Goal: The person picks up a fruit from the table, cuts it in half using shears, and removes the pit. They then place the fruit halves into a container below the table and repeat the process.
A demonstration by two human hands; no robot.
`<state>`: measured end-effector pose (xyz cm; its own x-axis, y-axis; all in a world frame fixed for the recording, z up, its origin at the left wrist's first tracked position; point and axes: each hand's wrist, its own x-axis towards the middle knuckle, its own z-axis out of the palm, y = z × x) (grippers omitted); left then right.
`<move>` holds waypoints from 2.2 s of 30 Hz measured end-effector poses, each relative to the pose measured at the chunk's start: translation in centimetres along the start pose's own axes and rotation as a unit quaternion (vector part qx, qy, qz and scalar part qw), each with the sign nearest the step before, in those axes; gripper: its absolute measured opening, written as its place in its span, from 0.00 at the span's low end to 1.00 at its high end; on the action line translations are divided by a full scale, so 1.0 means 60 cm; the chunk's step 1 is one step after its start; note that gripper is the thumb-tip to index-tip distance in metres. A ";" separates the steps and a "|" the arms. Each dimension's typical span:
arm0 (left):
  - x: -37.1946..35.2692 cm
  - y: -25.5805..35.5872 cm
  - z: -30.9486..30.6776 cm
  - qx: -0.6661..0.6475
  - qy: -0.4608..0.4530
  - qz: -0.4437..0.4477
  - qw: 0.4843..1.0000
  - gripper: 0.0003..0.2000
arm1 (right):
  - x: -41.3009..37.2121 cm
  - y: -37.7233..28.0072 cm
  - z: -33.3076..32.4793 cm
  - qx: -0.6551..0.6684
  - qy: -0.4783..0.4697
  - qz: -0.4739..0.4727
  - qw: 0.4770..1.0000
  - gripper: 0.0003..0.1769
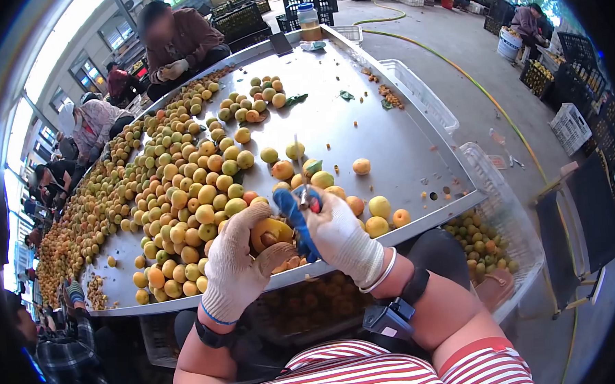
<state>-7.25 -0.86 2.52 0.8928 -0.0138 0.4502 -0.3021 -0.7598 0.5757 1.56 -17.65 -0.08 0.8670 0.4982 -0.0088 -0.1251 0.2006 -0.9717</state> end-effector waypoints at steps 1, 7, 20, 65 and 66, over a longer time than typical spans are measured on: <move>0.003 0.008 -0.005 -0.004 -0.002 0.003 1.000 0.29 | -0.011 -0.020 0.006 0.028 -0.030 0.058 0.998 0.16; 0.000 -0.001 0.013 0.004 -0.004 0.041 0.999 0.22 | -0.013 0.026 0.032 0.104 -0.051 0.072 0.991 0.16; 0.010 0.003 0.043 -0.530 0.171 -0.264 0.788 0.20 | -0.025 0.035 0.046 0.038 0.098 -0.009 0.994 0.06; 0.051 -0.032 -0.009 -0.429 -0.080 -0.277 0.856 0.30 | 0.015 -0.037 -0.032 0.088 0.017 -0.064 0.994 0.15; 0.044 -0.030 -0.021 -0.523 -0.092 -0.257 0.808 0.31 | 0.014 -0.034 -0.029 0.087 0.008 -0.056 0.995 0.18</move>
<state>-4.76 1.30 3.53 0.9955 -0.0402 -0.0854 0.0931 0.2669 0.9592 3.35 -19.10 1.46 0.8873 0.4520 0.0921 -0.1080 0.3976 -0.9112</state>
